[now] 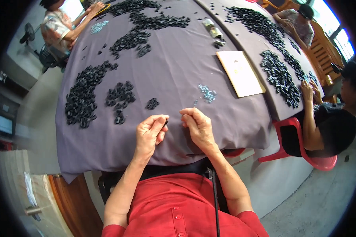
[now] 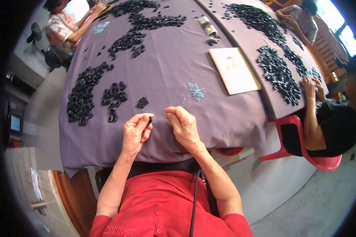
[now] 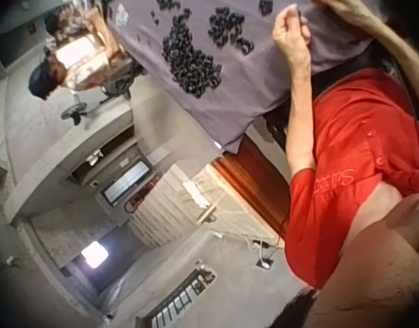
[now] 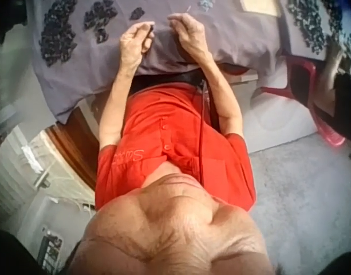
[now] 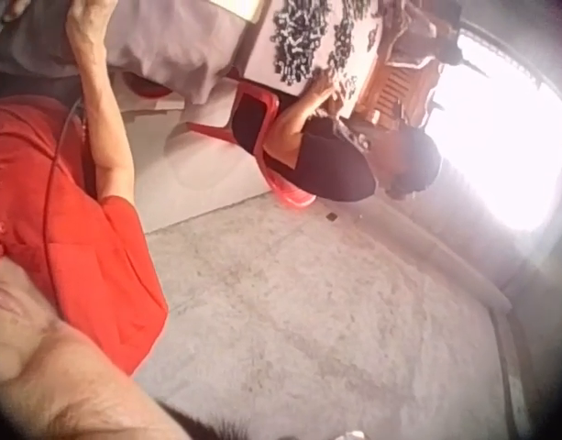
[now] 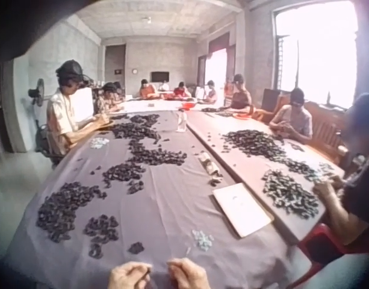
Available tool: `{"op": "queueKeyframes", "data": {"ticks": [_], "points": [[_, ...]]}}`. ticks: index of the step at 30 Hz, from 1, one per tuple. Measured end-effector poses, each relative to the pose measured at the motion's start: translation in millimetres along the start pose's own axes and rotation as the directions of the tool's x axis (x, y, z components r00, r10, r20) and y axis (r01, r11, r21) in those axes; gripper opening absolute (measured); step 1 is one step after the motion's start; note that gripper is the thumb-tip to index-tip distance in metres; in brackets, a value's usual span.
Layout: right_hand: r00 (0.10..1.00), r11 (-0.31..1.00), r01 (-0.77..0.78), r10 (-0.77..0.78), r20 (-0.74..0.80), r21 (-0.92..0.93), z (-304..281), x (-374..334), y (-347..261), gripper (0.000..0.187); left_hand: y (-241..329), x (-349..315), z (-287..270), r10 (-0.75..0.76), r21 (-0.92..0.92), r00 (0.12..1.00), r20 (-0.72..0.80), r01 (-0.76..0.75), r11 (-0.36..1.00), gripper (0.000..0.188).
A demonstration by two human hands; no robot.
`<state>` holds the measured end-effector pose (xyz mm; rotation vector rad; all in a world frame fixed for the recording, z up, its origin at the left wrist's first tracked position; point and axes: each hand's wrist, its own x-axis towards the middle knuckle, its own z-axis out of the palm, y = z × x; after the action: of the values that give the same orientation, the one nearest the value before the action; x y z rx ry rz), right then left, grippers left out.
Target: The person picks up a black plastic cord lock and a small blue bead by hand, then inserts the bead into the cord lock. After assembling the two pieces, the person places the finished item onto the table and repeats the process.
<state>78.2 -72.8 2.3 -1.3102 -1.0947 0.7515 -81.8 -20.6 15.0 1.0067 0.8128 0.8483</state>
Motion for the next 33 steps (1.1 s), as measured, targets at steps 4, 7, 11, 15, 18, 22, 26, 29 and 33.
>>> {"op": "queueKeyframes", "data": {"ticks": [4,7,11,15,18,22,26,29,33], "points": [[0.996,0.999,0.03,-0.032,0.087,0.02,4,-3,-9,0.013,-3,3,-2,-0.042,-0.065,0.996,0.077,0.048,0.997,0.027],[0.994,0.996,0.015,-0.024,0.107,0.083,17,-8,-15,0.013,-5,2,-7,-0.042,-0.119,0.993,0.107,0.054,0.991,0.029],[0.99,0.996,0.086,-0.085,0.113,-0.002,21,-9,-7,0.007,-12,3,-9,-0.02,-0.198,0.997,0.071,0.034,0.98,0.022],[0.988,0.994,0.106,-0.104,0.117,-0.015,23,-9,-8,0.006,-14,2,-12,-0.003,-0.186,0.997,0.08,0.018,0.982,0.021],[0.988,0.989,0.145,-0.145,0.049,0.005,24,-10,-13,0.006,-14,1,-11,-0.015,-0.168,0.999,0.048,0.023,0.986,0.02],[0.973,0.957,0.214,-0.191,0.132,-0.195,28,-9,-13,0.007,-13,2,-11,-0.003,-0.176,0.998,0.058,0.014,0.984,0.02],[0.965,0.928,0.256,-0.228,0.131,-0.27,28,-10,-15,0.01,-15,2,-12,-0.019,-0.14,0.997,0.07,0.029,0.99,0.019],[0.954,0.92,0.294,-0.267,0.136,-0.258,28,-7,-14,0.01,-10,-2,-10,-0.059,-0.174,0.995,0.076,0.071,0.982,0.019],[0.956,0.958,0.264,-0.244,0.164,-0.109,25,-2,-6,0.01,-4,-8,-7,-0.076,-0.23,0.995,0.068,0.09,0.969,0.02]]}}
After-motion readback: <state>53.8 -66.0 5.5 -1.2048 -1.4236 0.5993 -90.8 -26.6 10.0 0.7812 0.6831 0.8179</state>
